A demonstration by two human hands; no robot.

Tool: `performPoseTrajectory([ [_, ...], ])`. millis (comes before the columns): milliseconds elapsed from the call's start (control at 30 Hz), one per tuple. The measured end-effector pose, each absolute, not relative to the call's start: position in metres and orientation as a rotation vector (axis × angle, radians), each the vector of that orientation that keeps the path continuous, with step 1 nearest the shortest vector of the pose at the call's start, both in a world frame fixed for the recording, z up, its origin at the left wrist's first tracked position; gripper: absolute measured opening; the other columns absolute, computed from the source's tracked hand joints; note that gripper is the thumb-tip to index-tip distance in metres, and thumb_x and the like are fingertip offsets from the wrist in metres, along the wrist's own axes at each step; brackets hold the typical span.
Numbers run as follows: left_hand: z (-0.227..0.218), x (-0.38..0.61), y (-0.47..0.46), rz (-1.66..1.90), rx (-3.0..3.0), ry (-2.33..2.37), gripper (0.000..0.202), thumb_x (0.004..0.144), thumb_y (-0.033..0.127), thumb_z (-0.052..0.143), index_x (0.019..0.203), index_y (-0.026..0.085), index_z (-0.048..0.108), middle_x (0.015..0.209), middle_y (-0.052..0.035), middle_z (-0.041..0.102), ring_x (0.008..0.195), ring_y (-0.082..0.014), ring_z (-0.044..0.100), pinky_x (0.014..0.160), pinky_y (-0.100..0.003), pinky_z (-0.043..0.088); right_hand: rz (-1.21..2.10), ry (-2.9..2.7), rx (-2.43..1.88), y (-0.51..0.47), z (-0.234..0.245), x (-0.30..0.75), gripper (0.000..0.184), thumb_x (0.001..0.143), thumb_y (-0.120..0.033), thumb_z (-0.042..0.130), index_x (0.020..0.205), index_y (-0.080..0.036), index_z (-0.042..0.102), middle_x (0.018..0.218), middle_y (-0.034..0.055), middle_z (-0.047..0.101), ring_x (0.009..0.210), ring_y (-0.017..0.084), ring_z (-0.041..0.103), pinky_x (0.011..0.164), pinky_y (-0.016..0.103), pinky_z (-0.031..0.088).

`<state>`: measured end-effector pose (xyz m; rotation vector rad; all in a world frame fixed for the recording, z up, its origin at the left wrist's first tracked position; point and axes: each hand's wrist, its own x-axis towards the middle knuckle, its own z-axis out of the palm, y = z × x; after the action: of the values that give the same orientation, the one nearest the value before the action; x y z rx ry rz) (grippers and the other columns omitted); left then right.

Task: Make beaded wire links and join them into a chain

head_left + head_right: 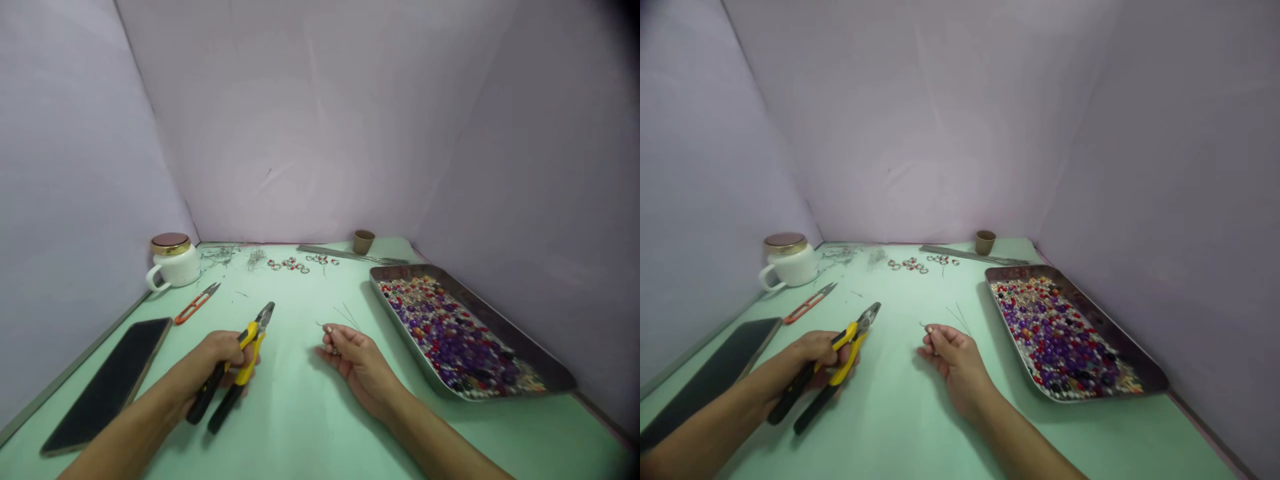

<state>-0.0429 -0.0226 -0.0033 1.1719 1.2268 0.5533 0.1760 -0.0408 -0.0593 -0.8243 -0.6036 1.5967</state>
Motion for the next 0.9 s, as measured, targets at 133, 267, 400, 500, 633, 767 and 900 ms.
performPoseTrajectory([
  [133, -0.020, -0.029, -0.032, 0.683, 0.843, 0.842, 0.023, 0.055, 0.014, 0.050, 0.077, 0.016, 0.054, 0.069, -0.0040, 0.055, 0.058, -0.0167, 0.052, 0.050, -0.028, 0.042, 1.564, -0.662, -0.872, -0.037, -0.059, 0.177, 0.022, 0.067, -0.033, 0.067, 0.074, -0.013, 0.059, 0.068, 0.0004, 0.057, 0.061, 0.010, 0.052, 0.072, 0.031, 0.044],
  [267, -0.052, -0.020, -0.034, 0.611, 0.937, 0.765, 0.026, 0.047, 0.004, 0.053, 0.071, 0.015, 0.053, 0.073, -0.0061, 0.058, 0.055, -0.0173, 0.055, 0.051, -0.030, 0.042, 1.511, -0.681, -0.884, -0.035, -0.059, 0.175, 0.023, 0.069, -0.035, 0.065, 0.074, -0.015, 0.055, 0.065, -0.0007, 0.057, 0.055, 0.008, 0.048, 0.070, 0.029, 0.043],
  [400, -0.066, -0.021, -0.037, 0.646, 0.996, 0.829, 0.029, 0.045, -0.003, 0.050, 0.068, 0.014, 0.056, 0.090, -0.0081, 0.059, 0.071, -0.0198, 0.056, 0.063, -0.031, 0.043, 1.482, -0.714, -0.931, -0.035, -0.061, 0.174, 0.023, 0.068, -0.035, 0.066, 0.075, -0.015, 0.055, 0.058, -0.0032, 0.052, 0.053, 0.007, 0.044, 0.069, 0.028, 0.042],
  [500, -0.064, -0.023, -0.038, 0.607, 0.939, 0.814, 0.035, 0.041, -0.005, 0.048, 0.069, 0.014, 0.057, 0.096, -0.0084, 0.059, 0.075, -0.0213, 0.056, 0.066, -0.034, 0.042, 1.489, -0.688, -0.907, -0.035, -0.061, 0.175, 0.022, 0.069, -0.034, 0.065, 0.075, -0.016, 0.055, 0.054, -0.0061, 0.045, 0.050, 0.006, 0.038, 0.072, 0.031, 0.043],
  [633, -0.057, -0.021, -0.036, 0.594, 0.905, 0.846, 0.035, 0.039, -0.004, 0.043, 0.065, 0.015, 0.057, 0.099, -0.0092, 0.058, 0.087, -0.0276, 0.053, 0.063, -0.036, 0.042, 1.510, -0.684, -0.921, -0.034, -0.060, 0.176, 0.022, 0.068, -0.035, 0.066, 0.073, -0.016, 0.055, 0.055, -0.0057, 0.043, 0.050, 0.006, 0.038, 0.074, 0.032, 0.043],
  [767, -0.047, -0.017, -0.038, 0.593, 0.926, 0.901, 0.040, 0.036, -0.002, 0.040, 0.066, 0.017, 0.058, 0.101, -0.0079, 0.058, 0.092, -0.0275, 0.052, 0.066, -0.035, 0.042, 1.527, -0.693, -0.951, -0.034, -0.059, 0.176, 0.023, 0.066, -0.036, 0.066, 0.073, -0.017, 0.055, 0.055, -0.0047, 0.044, 0.053, 0.008, 0.043, 0.074, 0.032, 0.042],
  [900, -0.038, -0.014, -0.045, 0.602, 0.963, 0.917, 0.040, 0.037, 0.001, 0.040, 0.068, 0.016, 0.060, 0.098, -0.0076, 0.060, 0.090, -0.0256, 0.052, 0.069, -0.035, 0.041, 1.524, -0.720, -0.939, -0.036, -0.058, 0.175, 0.021, 0.067, -0.035, 0.066, 0.071, -0.017, 0.055, 0.052, -0.0054, 0.044, 0.051, 0.008, 0.041, 0.076, 0.032, 0.043],
])
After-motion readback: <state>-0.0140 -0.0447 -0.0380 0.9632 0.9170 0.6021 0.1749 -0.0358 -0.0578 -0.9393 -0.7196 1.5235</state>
